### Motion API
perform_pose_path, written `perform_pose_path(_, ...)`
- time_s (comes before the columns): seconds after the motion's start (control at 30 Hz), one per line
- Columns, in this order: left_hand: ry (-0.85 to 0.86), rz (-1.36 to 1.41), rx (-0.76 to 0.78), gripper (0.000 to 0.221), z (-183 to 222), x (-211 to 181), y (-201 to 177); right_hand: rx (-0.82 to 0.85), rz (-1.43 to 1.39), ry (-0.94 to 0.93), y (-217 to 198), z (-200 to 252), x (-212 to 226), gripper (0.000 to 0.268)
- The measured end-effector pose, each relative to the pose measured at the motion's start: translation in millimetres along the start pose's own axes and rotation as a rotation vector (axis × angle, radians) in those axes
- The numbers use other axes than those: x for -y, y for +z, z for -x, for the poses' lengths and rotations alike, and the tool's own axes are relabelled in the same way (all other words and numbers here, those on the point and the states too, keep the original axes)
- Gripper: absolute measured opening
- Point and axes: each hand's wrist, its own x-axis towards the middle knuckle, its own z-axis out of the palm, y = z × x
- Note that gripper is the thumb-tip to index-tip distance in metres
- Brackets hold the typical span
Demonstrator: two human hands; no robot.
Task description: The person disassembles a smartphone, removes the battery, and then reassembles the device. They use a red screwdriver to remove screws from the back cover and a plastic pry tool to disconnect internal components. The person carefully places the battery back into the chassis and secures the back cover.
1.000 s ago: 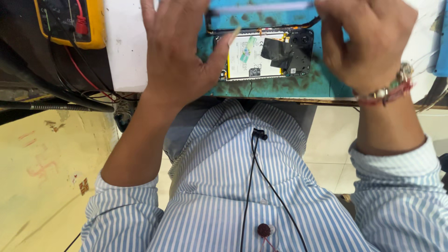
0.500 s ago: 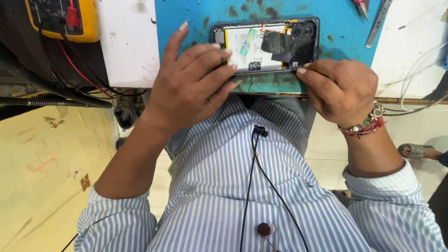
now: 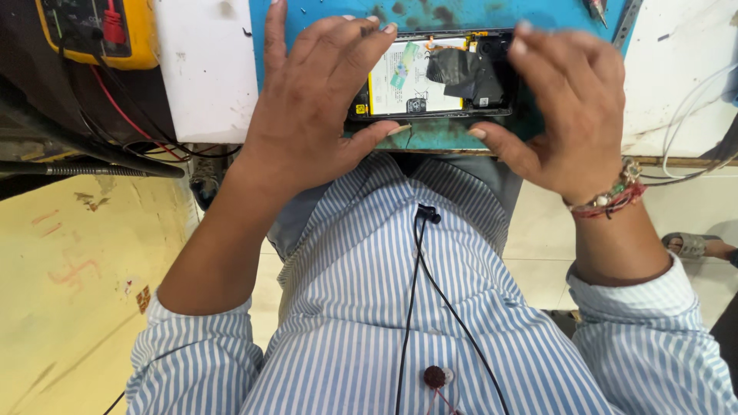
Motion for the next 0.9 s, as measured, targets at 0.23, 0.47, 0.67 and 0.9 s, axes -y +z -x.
perform_pose_path(0.23, 0.008, 0.01, -0.012, 0.082, -3.0, 0.6, -0.8, 0.136, 0.003, 0.011, -2.2, -12.1, -10.8, 0.075)
perform_pose_path(0.47, 0.008, 0.025, -0.001, 0.08, -1.9, 0.5, -0.8, 0.151, -0.001, -0.028, -2.7, -7.6, -18.3, 0.07)
perform_pose_path(0.67, 0.008, -0.003, 0.03, 0.077, -0.1, 2.5, -2.0, 0.168, -0.01, -0.007, -2.7, -7.6, -15.8, 0.07)
perform_pose_path(0.9, 0.065, -0.25, 0.137, 0.077, 10.8, 2.9, 3.8, 0.274, 0.074, -0.008, -2.9, -9.9, -8.1, 0.086)
